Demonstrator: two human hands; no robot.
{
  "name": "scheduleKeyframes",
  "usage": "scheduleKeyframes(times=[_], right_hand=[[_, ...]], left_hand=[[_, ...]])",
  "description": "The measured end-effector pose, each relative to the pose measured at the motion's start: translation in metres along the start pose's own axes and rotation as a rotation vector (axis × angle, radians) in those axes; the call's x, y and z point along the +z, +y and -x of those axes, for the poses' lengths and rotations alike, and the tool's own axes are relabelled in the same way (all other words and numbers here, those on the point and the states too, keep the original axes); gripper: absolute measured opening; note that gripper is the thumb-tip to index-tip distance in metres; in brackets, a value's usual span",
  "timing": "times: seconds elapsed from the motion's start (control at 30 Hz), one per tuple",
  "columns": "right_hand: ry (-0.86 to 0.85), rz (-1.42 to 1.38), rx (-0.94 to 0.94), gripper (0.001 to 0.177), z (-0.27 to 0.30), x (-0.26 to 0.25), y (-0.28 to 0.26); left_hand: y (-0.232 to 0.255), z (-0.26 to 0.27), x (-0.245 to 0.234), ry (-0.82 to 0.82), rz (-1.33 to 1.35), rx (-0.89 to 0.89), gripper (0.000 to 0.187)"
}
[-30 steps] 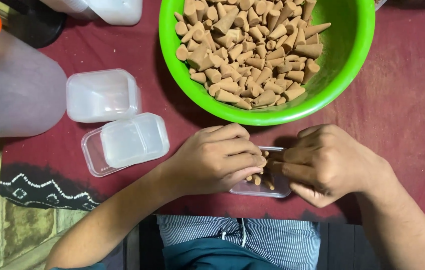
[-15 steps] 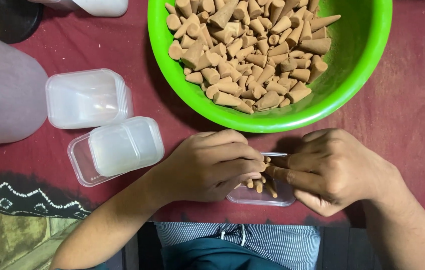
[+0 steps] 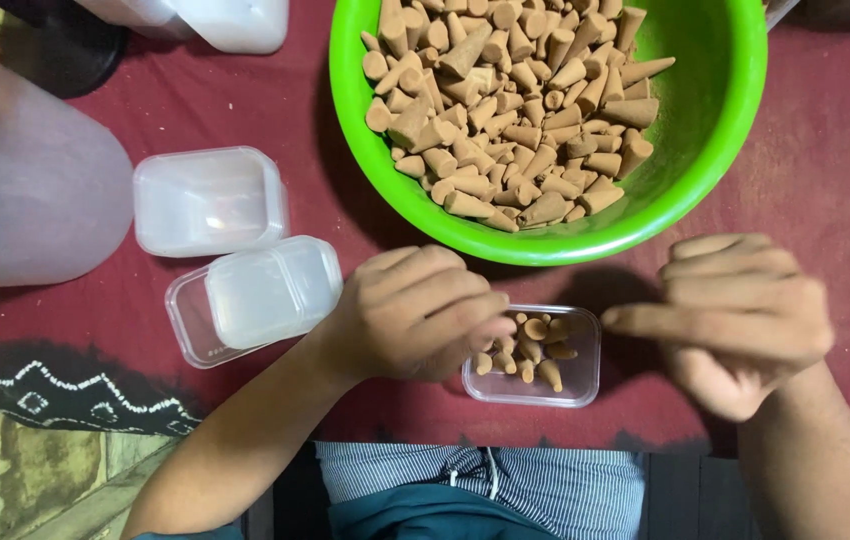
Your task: Packing incense cones from a large green bowl into small clear plastic containers.
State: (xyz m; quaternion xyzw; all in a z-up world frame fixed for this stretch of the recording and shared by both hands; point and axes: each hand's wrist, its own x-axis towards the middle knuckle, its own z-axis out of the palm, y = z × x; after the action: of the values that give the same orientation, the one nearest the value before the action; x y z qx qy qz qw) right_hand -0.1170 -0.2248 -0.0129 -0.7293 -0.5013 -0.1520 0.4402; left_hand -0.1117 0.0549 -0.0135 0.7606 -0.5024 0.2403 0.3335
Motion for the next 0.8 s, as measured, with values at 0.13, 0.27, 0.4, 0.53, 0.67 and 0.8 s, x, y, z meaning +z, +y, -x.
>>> scheduleKeyframes(times=[0.13,0.27,0.4,0.53,0.67,0.8], right_hand=[[0.2,0.148,-0.034,0.027,0.02,-0.007,0.02],[0.296,0.353,0.216,0.015,0.016,-0.013,0.025],[0.213,0.538,0.323,0.017,-0.021,-0.021,0.024],[0.0,0.681,0.367,0.033,-0.043,-0.027,0.054],[-0.28,0.853,0.462,0.039,-0.067,-0.021,0.087],[-0.348,1.008,0.556,0.015,-0.074,-0.009,0.118]], left_hand=[[-0.004,0.002,0.004,0.17,-0.072,0.002,0.022],[-0.003,0.003,0.007,0.183,-0.18,-0.033,0.018],[0.001,0.0,0.007,0.188,-0.24,-0.012,0.019],[0.003,-0.002,0.005,0.203,-0.278,-0.031,0.018],[0.003,0.0,0.004,0.213,-0.279,-0.011,0.015],[-0.004,0.014,0.008,0.22,-0.265,0.018,0.006]])
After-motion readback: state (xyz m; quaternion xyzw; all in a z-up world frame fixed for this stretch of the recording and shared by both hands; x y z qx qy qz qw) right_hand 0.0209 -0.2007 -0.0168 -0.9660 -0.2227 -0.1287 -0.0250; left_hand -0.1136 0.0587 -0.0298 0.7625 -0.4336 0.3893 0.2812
